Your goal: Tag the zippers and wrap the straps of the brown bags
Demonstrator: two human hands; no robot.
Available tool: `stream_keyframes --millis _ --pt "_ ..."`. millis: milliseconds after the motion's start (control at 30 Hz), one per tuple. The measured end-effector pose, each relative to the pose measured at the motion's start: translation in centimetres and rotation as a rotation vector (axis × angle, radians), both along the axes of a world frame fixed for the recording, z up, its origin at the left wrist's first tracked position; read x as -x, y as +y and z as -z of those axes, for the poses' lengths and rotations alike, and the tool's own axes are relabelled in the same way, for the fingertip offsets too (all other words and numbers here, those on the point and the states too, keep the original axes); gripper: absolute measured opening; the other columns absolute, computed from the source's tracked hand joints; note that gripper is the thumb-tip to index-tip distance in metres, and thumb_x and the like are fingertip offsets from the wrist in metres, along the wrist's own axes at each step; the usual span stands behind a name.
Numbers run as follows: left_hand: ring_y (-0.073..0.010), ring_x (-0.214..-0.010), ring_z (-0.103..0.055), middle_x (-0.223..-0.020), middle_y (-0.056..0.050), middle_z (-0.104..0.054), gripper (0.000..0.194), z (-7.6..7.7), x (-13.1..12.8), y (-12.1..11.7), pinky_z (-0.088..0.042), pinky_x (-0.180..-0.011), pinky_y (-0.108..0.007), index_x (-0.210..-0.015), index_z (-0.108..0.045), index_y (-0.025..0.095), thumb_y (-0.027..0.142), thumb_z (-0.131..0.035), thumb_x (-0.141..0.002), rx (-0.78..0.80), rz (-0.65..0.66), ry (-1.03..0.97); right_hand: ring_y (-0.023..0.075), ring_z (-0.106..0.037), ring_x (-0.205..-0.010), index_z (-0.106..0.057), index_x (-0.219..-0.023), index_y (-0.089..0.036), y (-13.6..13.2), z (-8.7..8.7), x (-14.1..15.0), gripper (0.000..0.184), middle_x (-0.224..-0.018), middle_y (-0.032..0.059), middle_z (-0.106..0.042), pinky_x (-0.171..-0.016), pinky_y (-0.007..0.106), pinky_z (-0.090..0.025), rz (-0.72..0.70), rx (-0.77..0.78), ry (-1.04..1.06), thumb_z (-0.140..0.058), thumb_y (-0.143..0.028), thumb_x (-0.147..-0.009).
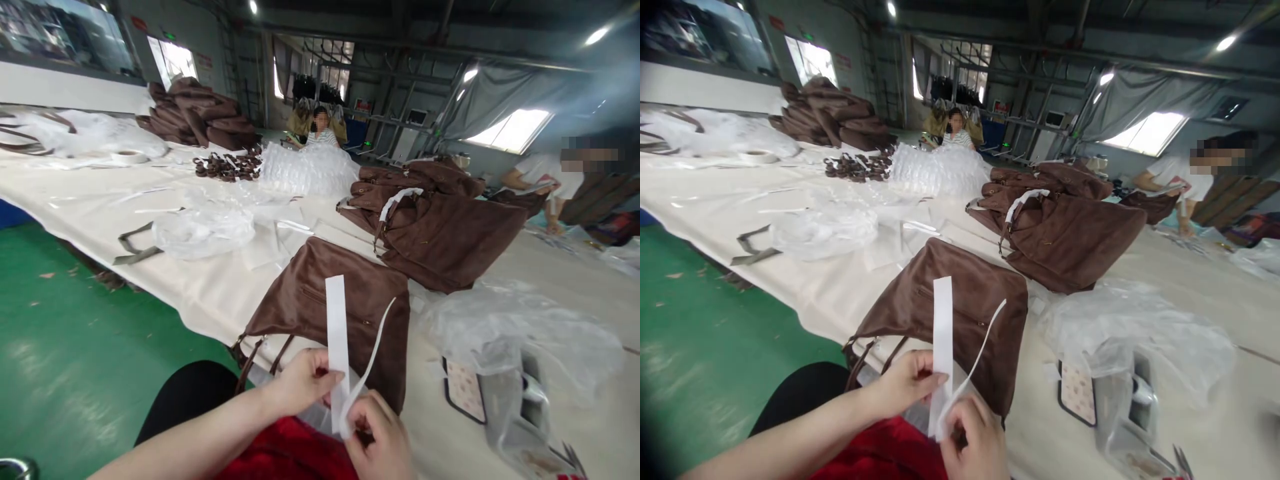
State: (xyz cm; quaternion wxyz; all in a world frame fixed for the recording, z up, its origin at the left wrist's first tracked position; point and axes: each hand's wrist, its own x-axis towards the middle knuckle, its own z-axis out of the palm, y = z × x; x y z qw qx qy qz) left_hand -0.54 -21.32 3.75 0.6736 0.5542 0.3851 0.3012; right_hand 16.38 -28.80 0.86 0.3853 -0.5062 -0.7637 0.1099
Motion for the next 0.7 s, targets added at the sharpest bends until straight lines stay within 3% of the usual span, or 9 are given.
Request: stream_keyframes --millis 100,200,300,433,567,633,700 --pt "-0.0094 -0.054 -0.048 -0.064 0.000 -0.057 0.035 0.3 0.4 0.2 -0.043 -0.052 -0.020 -0.076 -0.059 0.012 0.047 -0.062 -0.078 -0.061 -0.048 0.008 0.0133 -0.057 -0.063 -0.049 -0.071 -0.023 -0.1 -0.4 -1.2 0.012 -0.077 0.0016 -0.059 -0.058 0.023 -0.044 0.022 0.036 0.083 -0.052 -0.020 -0.082" --pt "-0.0096 -0.058 -0.049 -0.073 -0.001 -0.059 0.032 0.3 1.8 0.8 -0.042 -0.051 -0.019 -0.085 -0.061 0.013 0.044 -0.064 -0.077 -0.117 -0.150 0.030 0.0195 -0.062 -0.086 -0.051 -0.072 -0.022 0.2 -1.2 -3.9 0.014 -0.104 0.0098 -0.063 -0.063 0.026 -0.047 0.274 -0.021 0.075 -0.050 -0.025 -0.086" --pt "-0.0065 -0.049 -0.041 -0.069 0.003 -0.054 0.039 -0.3 3.7 1.2 -0.035 -0.044 -0.017 -0.099 -0.060 0.015 0.043 -0.067 -0.073 -0.022 -0.214 0.069 0.0245 -0.062 -0.098 -0.047 -0.068 -0.023 1.2 -1.2 -7.2 0.015 -0.122 0.0116 -0.059 -0.062 0.028 -0.047 0.499 -0.048 -0.074 -0.048 -0.025 -0.083" --pt "-0.0041 -0.045 -0.034 -0.062 0.006 -0.046 0.048 -0.8 5.8 0.8 -0.028 -0.040 -0.016 -0.102 -0.059 0.014 0.047 -0.071 -0.069 0.078 -0.209 0.070 0.0226 -0.065 -0.089 -0.048 -0.072 -0.022 3.0 0.9 -10.9 0.008 -0.119 0.0094 -0.063 -0.072 0.033 -0.047 0.506 0.022 -0.398 -0.044 -0.020 -0.079" --pt "-0.0037 -0.045 -0.032 -0.061 0.007 -0.044 0.059 -0.5 7.0 -0.6 -0.027 -0.040 -0.015 -0.108 -0.056 0.014 0.054 -0.073 -0.068 0.165 -0.141 -0.030 0.0232 -0.064 -0.078 -0.056 -0.079 -0.023 3.5 2.7 -13.2 0.013 -0.091 0.0080 -0.069 -0.071 0.035 -0.046 0.548 0.216 -0.604 -0.043 -0.022 -0.079" --pt "-0.0035 -0.046 -0.033 -0.063 0.006 -0.046 0.056 -0.2 7.3 -1.3 -0.026 -0.041 -0.015 -0.107 -0.057 0.014 0.055 -0.072 -0.070 0.170 -0.080 -0.068 0.0254 -0.064 -0.081 -0.058 -0.078 -0.024 3.1 2.6 -13.8 0.016 -0.091 0.0081 -0.069 -0.073 0.037 -0.047 0.575 0.226 -0.599 -0.046 -0.033 -0.079" --pt "-0.0042 -0.047 -0.034 -0.065 0.004 -0.048 0.051 -0.1 7.2 -2.0 -0.028 -0.043 -0.016 -0.103 -0.058 0.014 0.055 -0.069 -0.074 0.149 -0.011 -0.074 0.0308 -0.062 -0.092 -0.062 -0.085 -0.022 2.5 1.6 -13.4 0.030 -0.108 0.0126 -0.067 -0.080 0.043 -0.047 0.583 0.116 -0.552 -0.048 -0.047 -0.077"
